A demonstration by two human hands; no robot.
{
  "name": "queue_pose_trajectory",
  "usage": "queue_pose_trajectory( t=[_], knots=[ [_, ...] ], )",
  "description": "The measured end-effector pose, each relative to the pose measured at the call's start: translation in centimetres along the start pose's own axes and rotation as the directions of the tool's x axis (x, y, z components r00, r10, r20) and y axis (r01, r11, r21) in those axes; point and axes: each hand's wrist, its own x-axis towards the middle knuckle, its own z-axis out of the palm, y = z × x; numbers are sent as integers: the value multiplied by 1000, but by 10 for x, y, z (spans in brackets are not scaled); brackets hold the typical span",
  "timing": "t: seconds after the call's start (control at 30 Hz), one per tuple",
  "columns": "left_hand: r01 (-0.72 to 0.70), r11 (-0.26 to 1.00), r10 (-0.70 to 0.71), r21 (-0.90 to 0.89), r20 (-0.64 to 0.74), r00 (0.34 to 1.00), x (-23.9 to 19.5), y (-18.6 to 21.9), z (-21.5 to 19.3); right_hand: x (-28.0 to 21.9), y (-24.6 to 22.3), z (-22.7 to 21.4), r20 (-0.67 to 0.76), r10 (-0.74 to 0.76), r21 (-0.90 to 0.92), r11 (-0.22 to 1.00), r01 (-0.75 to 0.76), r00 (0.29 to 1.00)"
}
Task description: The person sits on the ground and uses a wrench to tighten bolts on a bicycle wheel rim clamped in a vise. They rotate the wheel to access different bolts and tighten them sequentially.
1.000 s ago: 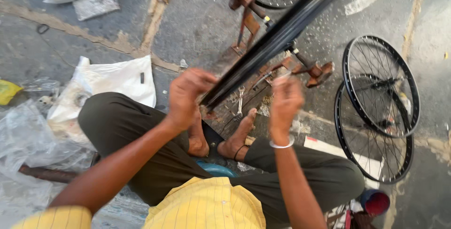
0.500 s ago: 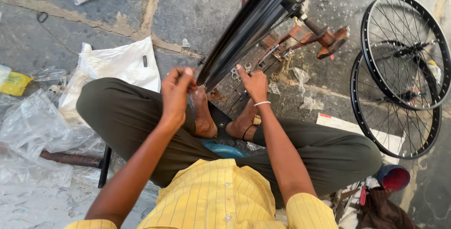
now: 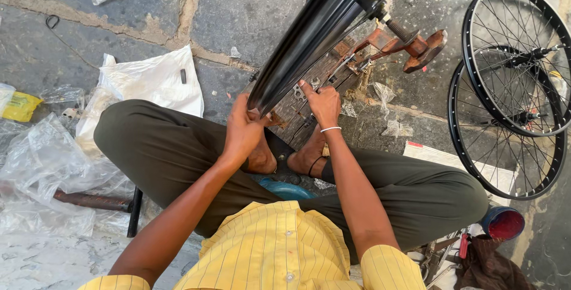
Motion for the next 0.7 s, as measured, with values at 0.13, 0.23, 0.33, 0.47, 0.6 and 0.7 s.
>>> queue_pose_trajectory(
  t=[0.13, 0.23, 0.33, 0.47, 0.6, 0.7],
  knots=[
    [-108, 993, 107, 57, 22, 994, -4, 20, 1, -2, -3, -1, -19, 6, -6, 1000, -6, 1000],
    [-164, 978, 163, 129, 21, 986, -8, 32, 0, -3, -3, -1, -36, -6, 0, 1000, 6, 999],
    [-129, 981, 128, 147, 17, 992, -10, 36, 0, -2, -4, -1, -28, 4, -4, 1000, -4, 1000],
    [-252, 952, 258, 171, -12, 966, -12, 30, -2, -3, -5, -2, -17, 16, -8, 1000, -16, 1000],
    [-188, 963, 194, 192, -12, 981, -12, 24, -2, -3, -6, -2, -36, 7, 3, 1000, -7, 999],
    [-235, 943, 237, 235, 20, 971, -11, 29, -7, -4, -7, -3, 15, 50, 5, 999, -50, 999]
  ],
)
